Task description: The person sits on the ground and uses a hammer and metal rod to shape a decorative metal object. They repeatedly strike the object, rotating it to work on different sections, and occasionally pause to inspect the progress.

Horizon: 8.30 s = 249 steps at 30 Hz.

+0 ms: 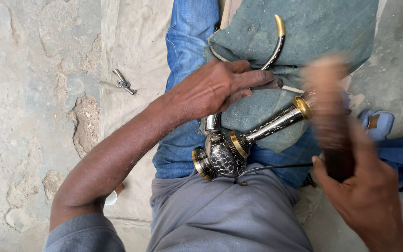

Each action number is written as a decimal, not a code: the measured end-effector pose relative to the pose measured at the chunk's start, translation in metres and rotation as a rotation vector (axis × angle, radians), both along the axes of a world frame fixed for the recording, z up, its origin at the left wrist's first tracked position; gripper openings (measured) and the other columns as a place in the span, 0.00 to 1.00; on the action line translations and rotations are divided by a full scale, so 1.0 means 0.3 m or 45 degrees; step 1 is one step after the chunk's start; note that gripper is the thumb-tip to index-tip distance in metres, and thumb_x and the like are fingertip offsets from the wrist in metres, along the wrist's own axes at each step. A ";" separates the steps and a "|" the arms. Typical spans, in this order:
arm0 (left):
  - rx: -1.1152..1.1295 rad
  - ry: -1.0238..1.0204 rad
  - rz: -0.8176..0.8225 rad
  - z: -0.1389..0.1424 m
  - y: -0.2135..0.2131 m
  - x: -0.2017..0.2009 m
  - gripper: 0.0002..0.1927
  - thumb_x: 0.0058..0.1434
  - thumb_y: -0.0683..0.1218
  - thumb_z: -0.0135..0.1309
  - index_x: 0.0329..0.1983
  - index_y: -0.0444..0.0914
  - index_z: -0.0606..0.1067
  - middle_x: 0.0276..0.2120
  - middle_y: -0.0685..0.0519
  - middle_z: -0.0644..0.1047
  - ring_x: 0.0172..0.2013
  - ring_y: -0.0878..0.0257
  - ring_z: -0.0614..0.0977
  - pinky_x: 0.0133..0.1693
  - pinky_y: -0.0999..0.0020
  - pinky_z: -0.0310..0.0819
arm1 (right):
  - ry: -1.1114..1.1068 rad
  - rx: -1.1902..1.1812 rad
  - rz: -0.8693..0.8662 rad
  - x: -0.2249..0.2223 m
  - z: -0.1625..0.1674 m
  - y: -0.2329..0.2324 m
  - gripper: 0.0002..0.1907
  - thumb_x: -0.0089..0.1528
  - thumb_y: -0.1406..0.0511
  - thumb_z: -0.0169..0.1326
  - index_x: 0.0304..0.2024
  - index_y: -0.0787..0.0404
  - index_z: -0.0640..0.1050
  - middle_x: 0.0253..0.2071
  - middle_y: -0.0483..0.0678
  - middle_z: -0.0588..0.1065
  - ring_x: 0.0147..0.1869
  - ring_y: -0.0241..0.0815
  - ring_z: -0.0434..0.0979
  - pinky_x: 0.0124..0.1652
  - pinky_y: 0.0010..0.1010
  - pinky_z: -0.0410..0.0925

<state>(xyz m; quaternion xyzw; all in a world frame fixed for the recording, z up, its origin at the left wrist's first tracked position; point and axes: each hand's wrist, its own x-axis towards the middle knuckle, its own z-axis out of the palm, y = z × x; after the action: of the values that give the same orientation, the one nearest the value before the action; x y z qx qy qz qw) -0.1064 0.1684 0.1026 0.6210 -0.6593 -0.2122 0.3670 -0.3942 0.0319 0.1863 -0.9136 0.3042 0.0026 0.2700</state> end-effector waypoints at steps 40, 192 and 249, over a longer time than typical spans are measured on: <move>-0.104 0.141 0.307 -0.010 0.118 -0.042 0.19 0.75 0.49 0.52 0.67 0.44 0.70 0.49 0.49 0.81 0.44 0.54 0.86 0.43 0.60 0.84 | -0.183 -0.166 0.243 0.084 0.021 -0.004 0.41 0.57 0.64 0.63 0.69 0.72 0.64 0.48 0.66 0.78 0.43 0.53 0.83 0.38 0.36 0.76; -0.083 0.428 0.920 -0.037 0.270 -0.198 0.19 0.68 0.44 0.61 0.60 0.39 0.73 0.37 0.47 0.79 0.36 0.58 0.84 0.38 0.63 0.79 | 0.293 -0.125 0.400 0.328 0.123 -0.059 0.35 0.60 0.74 0.62 0.70 0.63 0.71 0.44 0.60 0.77 0.37 0.48 0.81 0.33 0.34 0.73; -0.109 0.535 0.911 -0.073 0.321 -0.235 0.20 0.69 0.43 0.62 0.62 0.38 0.73 0.44 0.47 0.81 0.41 0.62 0.85 0.42 0.70 0.84 | 0.287 -0.054 0.516 0.326 0.108 -0.058 0.29 0.57 0.76 0.59 0.63 0.66 0.75 0.38 0.57 0.78 0.36 0.46 0.81 0.36 0.34 0.71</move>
<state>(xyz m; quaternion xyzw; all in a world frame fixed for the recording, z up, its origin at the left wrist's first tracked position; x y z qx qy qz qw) -0.1770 0.2649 0.0807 0.7381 -0.3210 -0.1659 0.5697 -0.2964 0.0145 0.2188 -0.9553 0.1428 0.1523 0.2092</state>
